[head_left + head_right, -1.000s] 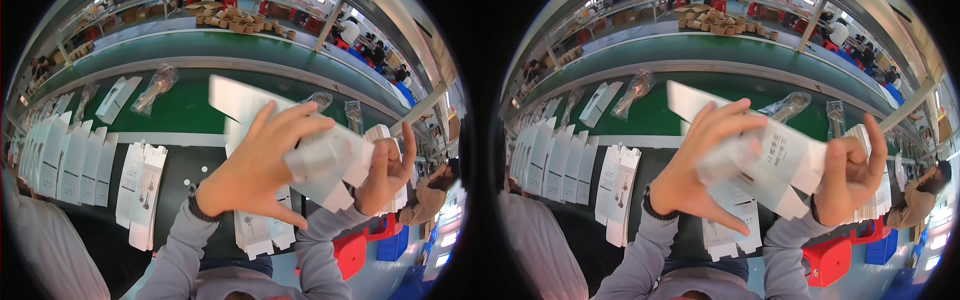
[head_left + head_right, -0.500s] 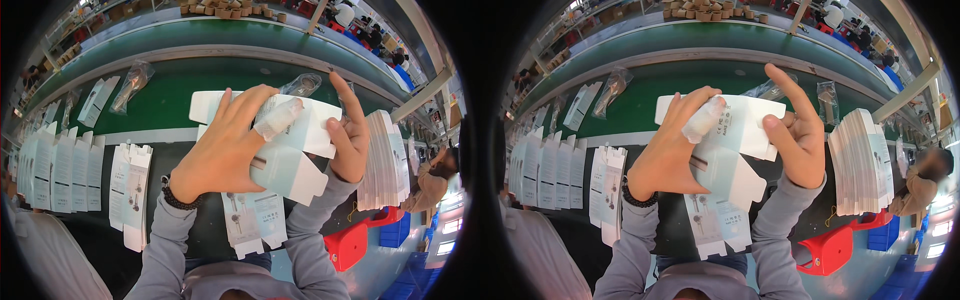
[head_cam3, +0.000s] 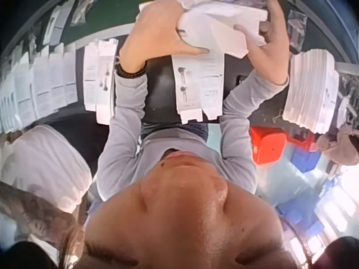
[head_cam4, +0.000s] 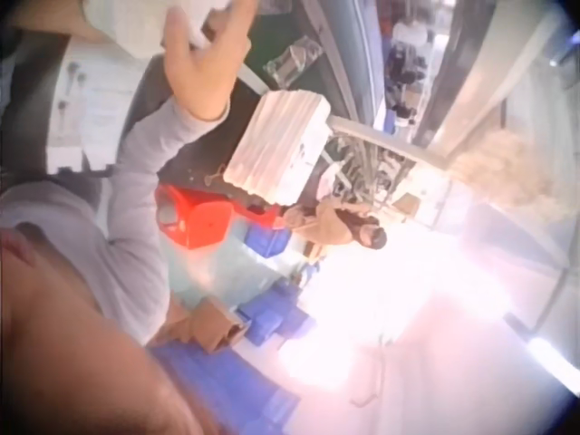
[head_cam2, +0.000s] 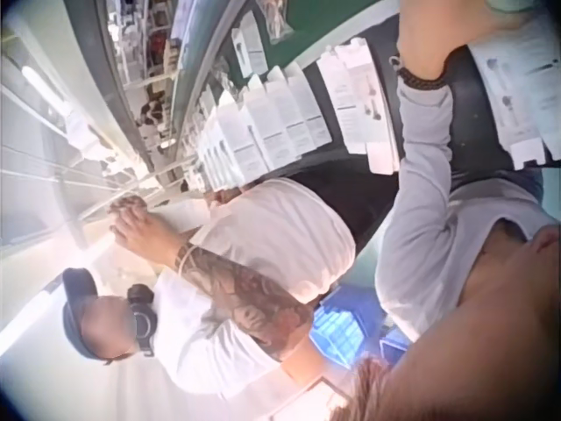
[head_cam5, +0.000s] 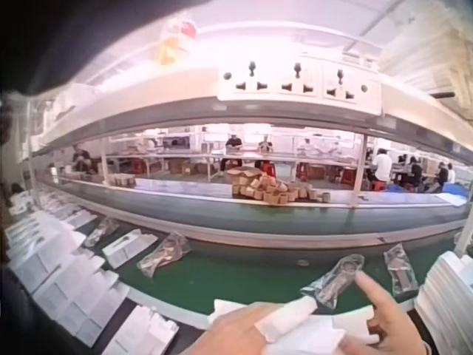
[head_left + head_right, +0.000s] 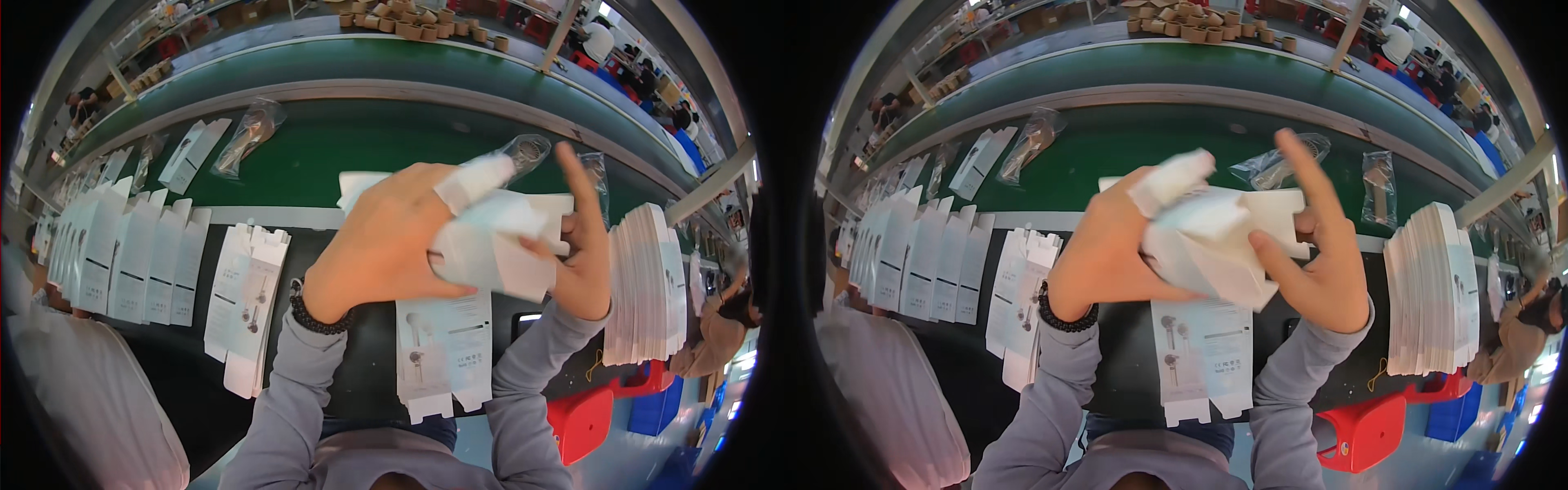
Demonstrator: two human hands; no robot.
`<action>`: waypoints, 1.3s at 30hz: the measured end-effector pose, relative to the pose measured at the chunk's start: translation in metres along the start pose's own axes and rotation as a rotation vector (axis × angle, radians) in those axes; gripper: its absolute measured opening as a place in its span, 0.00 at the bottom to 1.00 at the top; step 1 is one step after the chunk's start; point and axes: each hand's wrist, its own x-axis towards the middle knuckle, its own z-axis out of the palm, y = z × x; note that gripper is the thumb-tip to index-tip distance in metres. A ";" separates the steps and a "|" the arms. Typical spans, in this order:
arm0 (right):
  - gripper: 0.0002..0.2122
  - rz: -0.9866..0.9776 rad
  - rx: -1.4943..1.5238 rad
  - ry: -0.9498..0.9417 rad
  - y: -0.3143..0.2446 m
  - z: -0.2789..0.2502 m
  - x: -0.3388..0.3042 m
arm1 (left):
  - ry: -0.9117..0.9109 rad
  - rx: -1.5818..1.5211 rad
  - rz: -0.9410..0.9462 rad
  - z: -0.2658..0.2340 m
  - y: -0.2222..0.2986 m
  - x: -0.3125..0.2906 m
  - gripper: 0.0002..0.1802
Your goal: Assembling and folding cardboard packaging for wired earphones on a factory production line.
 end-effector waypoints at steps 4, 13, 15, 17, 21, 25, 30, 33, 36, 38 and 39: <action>0.44 -0.157 0.372 -0.025 0.017 0.007 0.013 | 0.357 -0.127 -0.117 -0.012 -0.005 -0.009 0.63; 0.21 -0.179 0.003 -0.153 0.020 0.073 0.021 | 0.817 -0.579 -0.308 0.003 0.001 0.003 0.68; 0.23 -0.369 -0.183 -0.117 0.035 0.068 0.026 | 0.504 0.030 -0.174 -0.006 -0.013 -0.008 0.72; 0.25 -0.554 -0.373 -0.082 0.046 0.068 0.025 | 0.480 -0.337 -0.213 0.009 -0.001 -0.004 0.74; 0.34 -0.440 -0.531 0.076 0.038 0.072 0.024 | 0.473 -0.302 -0.186 0.012 -0.002 -0.004 0.73; 0.40 -0.366 -0.266 -0.049 0.019 0.045 0.030 | 0.616 -0.766 -0.305 0.002 -0.014 -0.022 0.70; 0.44 -0.084 0.481 -0.339 0.031 0.062 0.027 | 0.643 -0.910 -0.168 0.003 -0.003 -0.014 0.65; 0.48 -0.031 0.641 -0.518 0.035 0.078 0.021 | 0.476 -0.880 -0.154 0.006 -0.001 -0.008 0.66; 0.51 0.002 0.871 -0.579 0.035 0.081 0.021 | 0.642 -0.278 0.056 0.006 -0.018 -0.004 0.59; 0.51 0.079 0.954 -0.485 0.030 0.073 0.019 | 0.765 -0.296 0.094 0.005 -0.011 -0.003 0.56; 0.51 0.079 0.952 -0.479 0.031 0.070 0.020 | 0.833 -0.334 0.089 0.006 -0.004 -0.004 0.55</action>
